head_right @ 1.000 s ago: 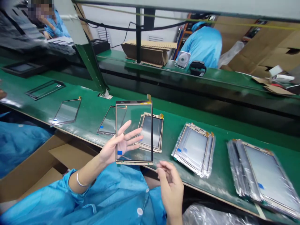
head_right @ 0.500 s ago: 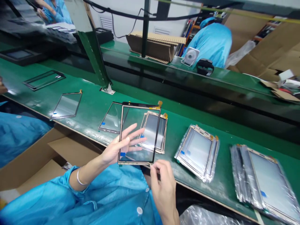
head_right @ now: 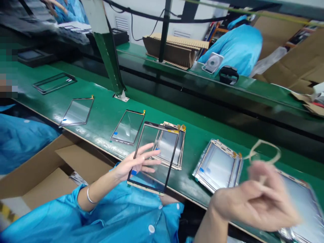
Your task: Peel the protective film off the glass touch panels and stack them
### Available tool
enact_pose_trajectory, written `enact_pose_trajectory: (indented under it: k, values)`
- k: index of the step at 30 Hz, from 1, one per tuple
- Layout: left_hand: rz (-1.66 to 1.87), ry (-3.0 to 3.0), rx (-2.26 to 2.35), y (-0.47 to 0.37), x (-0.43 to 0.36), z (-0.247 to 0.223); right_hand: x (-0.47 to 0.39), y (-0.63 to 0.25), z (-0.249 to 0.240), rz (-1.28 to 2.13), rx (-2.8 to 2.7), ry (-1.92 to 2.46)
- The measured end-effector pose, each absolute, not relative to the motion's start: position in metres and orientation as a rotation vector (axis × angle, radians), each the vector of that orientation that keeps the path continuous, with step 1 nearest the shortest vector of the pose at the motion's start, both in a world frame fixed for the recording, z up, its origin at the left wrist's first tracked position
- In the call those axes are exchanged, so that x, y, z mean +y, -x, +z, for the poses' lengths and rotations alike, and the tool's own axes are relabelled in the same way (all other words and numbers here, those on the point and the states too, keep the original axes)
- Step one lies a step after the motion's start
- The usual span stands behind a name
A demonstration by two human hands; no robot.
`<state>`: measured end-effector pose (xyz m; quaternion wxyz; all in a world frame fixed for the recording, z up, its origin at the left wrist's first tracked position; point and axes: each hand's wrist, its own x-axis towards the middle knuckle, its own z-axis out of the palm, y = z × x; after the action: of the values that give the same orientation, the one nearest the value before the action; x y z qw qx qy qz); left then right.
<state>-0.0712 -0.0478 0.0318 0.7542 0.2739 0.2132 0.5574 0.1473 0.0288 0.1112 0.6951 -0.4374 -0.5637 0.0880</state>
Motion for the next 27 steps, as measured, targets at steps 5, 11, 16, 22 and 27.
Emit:
enact_pose_trajectory:
  k: [5, 11, 16, 22, 27]
  values:
    - [1.381, -0.639, 0.564, 0.076, -0.046, 0.052, -0.049, -0.138, 0.037, 0.795, -1.273, 1.262]
    - [1.439, -0.699, 0.584, 0.069, -0.051, 0.060, -0.073, -0.125, 0.025, 0.984, -1.260, 1.281]
    - [1.473, -0.787, 0.568, 0.067, -0.061, 0.064, -0.067, -0.127, 0.030, 1.096, -1.244, 1.245]
    - [1.491, -0.932, 0.499, 0.063, -0.070, 0.072, -0.069, -0.130, 0.037, 1.171, -1.284, 1.191]
    - [1.535, -0.991, 0.527, 0.054, -0.079, 0.074, -0.067, -0.127, 0.033, 0.919, -1.373, 1.159]
